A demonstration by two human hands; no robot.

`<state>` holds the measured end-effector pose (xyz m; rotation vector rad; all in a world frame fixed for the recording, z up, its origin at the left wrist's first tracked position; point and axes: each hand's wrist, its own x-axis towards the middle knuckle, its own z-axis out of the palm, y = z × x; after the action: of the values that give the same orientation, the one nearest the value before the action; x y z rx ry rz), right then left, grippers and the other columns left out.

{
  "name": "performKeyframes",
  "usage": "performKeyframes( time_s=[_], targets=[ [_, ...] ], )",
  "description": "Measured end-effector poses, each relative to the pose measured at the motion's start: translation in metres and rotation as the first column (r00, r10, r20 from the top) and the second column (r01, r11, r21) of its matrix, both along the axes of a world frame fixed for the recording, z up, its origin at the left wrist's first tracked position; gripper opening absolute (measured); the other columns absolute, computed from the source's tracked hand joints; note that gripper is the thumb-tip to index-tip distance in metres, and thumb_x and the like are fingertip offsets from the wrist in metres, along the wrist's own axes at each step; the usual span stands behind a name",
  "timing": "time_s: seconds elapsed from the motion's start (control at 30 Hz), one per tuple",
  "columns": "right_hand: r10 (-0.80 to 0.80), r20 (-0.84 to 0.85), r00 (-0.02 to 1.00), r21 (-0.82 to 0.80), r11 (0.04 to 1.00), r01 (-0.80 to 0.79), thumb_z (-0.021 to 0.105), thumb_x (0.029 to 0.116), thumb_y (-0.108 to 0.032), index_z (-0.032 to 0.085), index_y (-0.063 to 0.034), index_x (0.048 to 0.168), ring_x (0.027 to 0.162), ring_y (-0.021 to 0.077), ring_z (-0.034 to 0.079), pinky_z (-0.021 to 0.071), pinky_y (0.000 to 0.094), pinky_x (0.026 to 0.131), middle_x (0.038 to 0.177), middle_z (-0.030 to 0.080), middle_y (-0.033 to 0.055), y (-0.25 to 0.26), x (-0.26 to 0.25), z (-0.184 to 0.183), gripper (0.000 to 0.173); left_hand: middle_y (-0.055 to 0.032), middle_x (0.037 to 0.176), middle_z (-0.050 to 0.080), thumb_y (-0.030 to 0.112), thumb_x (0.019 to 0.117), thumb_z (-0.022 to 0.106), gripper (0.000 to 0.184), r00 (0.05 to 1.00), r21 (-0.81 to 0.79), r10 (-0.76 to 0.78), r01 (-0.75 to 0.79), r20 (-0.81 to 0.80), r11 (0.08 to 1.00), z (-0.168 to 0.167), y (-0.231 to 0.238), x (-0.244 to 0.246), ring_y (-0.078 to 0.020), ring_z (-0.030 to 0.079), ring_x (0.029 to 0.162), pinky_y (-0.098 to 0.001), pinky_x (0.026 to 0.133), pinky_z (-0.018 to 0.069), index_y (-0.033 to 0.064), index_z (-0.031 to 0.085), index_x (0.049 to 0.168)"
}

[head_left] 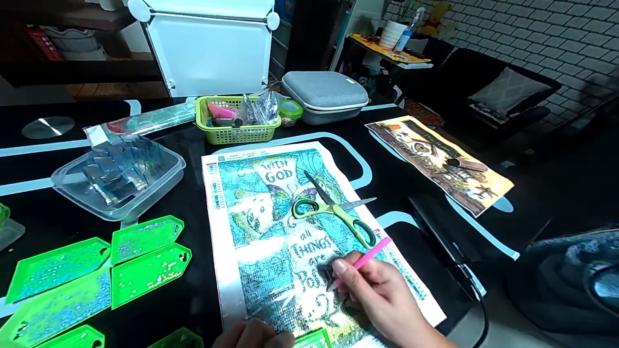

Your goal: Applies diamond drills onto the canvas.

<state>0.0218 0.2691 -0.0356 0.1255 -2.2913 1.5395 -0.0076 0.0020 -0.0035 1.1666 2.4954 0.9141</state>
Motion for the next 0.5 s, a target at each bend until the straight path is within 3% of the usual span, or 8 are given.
performKeyframes(
  time_s=[0.07, 0.13, 0.23, 0.33, 0.5],
  targets=[
    [0.020, 0.020, 1.000, -0.139, 0.990, -0.017, 0.055, 0.1079, -0.023, 0.067, -0.0110, 0.093, 0.066, -0.0047, 0.062, 0.0518, 0.0122, 0.059, 0.077, 0.067, -0.0081, -0.002, 0.003, 0.004, 0.024, -0.0180, 0.106, 0.071, 0.036, 0.0869, 0.077, 0.045, 1.000, 0.003, -0.003, 0.003, 0.000, 1.000, 0.000, 0.000, 0.000, -0.0384, 0.066, 0.100, -0.0481, 0.084, 0.0542, 0.0069, 0.074, 0.120],
    [0.088, 0.010, 0.996, -0.164, 0.983, -0.086, 0.054, 0.1086, -0.023, 0.067, -0.0104, 0.095, 0.070, -0.0041, 0.064, 0.0534, 0.0135, 0.062, 0.079, 0.069, -0.0064, -0.009, 0.012, 0.008, 0.023, -0.0179, 0.107, 0.071, 0.036, 0.0867, 0.078, 0.045, 1.000, 0.006, 0.002, -0.002, 0.001, 1.000, -0.001, 0.000, 0.000, -0.0383, 0.066, 0.101, -0.0484, 0.085, 0.0544, 0.0069, 0.074, 0.120],
    [0.191, 0.010, 0.982, -0.095, 0.977, -0.189, 0.054, 0.1087, -0.020, 0.064, -0.0030, 0.094, 0.068, -0.0006, 0.063, 0.0526, 0.0160, 0.063, 0.075, 0.066, 0.0024, -0.025, 0.030, 0.013, 0.024, -0.0174, 0.107, 0.071, 0.036, 0.0863, 0.078, 0.044, 1.000, 0.011, 0.012, -0.012, -0.002, 1.000, -0.002, 0.000, 0.001, -0.0376, 0.066, 0.101, -0.0476, 0.085, 0.0546, 0.0074, 0.074, 0.120],
    [0.206, -0.019, 0.978, 0.032, 0.978, -0.205, 0.054, 0.1079, -0.018, 0.061, 0.0021, 0.087, 0.070, 0.0095, 0.062, 0.0508, 0.0215, 0.068, 0.073, 0.062, 0.0113, -0.033, 0.038, 0.008, 0.029, -0.0172, 0.106, 0.071, 0.036, 0.0859, 0.079, 0.044, 1.000, 0.016, 0.019, -0.019, -0.006, 1.000, -0.002, 0.000, 0.001, -0.0374, 0.066, 0.101, -0.0474, 0.085, 0.0546, 0.0079, 0.075, 0.119],
    [0.200, -0.041, 0.979, 0.071, 0.978, -0.196, 0.054, 0.1079, -0.018, 0.061, 0.0017, 0.086, 0.070, 0.0118, 0.062, 0.0509, 0.0221, 0.068, 0.072, 0.062, 0.0120, -0.033, 0.039, 0.004, 0.030, -0.0175, 0.106, 0.071, 0.037, 0.0862, 0.078, 0.044, 1.000, 0.020, 0.014, -0.014, -0.001, 1.000, -0.002, 0.000, 0.001, -0.0373, 0.066, 0.100, -0.0465, 0.084, 0.0546, 0.0080, 0.075, 0.119]
  ],
)
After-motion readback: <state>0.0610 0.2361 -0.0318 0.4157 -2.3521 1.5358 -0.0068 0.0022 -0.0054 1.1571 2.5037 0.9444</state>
